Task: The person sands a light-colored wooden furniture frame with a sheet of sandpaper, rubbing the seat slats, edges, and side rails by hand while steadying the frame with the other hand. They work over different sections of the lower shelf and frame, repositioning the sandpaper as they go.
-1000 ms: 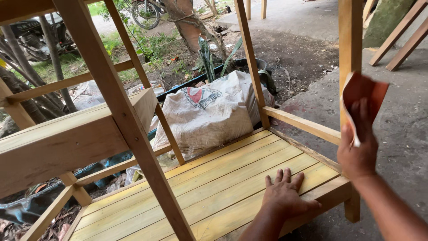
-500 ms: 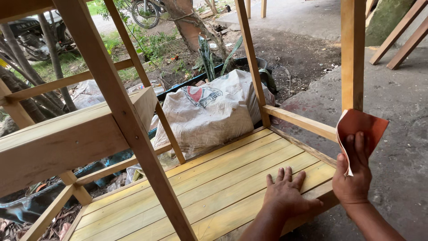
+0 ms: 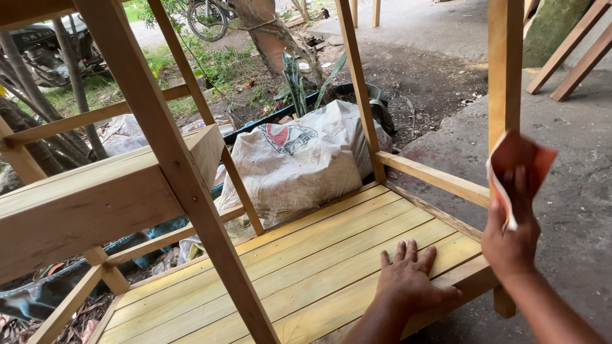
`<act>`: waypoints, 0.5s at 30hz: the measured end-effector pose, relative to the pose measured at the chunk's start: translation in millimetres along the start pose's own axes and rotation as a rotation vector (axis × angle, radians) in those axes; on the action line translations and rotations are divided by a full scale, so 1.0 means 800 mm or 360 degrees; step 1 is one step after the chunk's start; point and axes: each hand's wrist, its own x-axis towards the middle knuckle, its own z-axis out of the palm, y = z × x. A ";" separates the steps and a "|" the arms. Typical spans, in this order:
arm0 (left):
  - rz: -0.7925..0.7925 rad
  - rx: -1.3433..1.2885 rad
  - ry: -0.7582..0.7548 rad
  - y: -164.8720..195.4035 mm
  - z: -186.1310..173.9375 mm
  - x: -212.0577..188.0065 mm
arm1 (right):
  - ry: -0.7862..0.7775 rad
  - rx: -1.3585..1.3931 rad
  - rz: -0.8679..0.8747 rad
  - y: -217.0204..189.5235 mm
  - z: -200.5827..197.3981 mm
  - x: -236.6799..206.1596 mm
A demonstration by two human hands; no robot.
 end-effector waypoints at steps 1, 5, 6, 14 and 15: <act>-0.0004 -0.0009 -0.0003 0.001 -0.002 0.000 | 0.0075 -0.0008 -0.0129 -0.004 0.000 0.013; 0.0014 -0.0021 -0.0006 0.003 -0.006 -0.004 | -0.0112 0.0181 0.0395 -0.008 -0.010 -0.048; 0.0012 -0.0016 -0.0014 0.004 -0.006 -0.004 | -0.0069 0.0088 0.0152 -0.003 -0.017 -0.084; -0.0003 -0.0009 -0.0017 0.001 -0.002 -0.003 | -0.0136 0.0091 0.0276 0.013 0.002 -0.048; -0.0005 -0.0014 -0.0016 0.001 -0.002 -0.002 | -0.0038 0.0041 0.0051 0.004 0.003 -0.009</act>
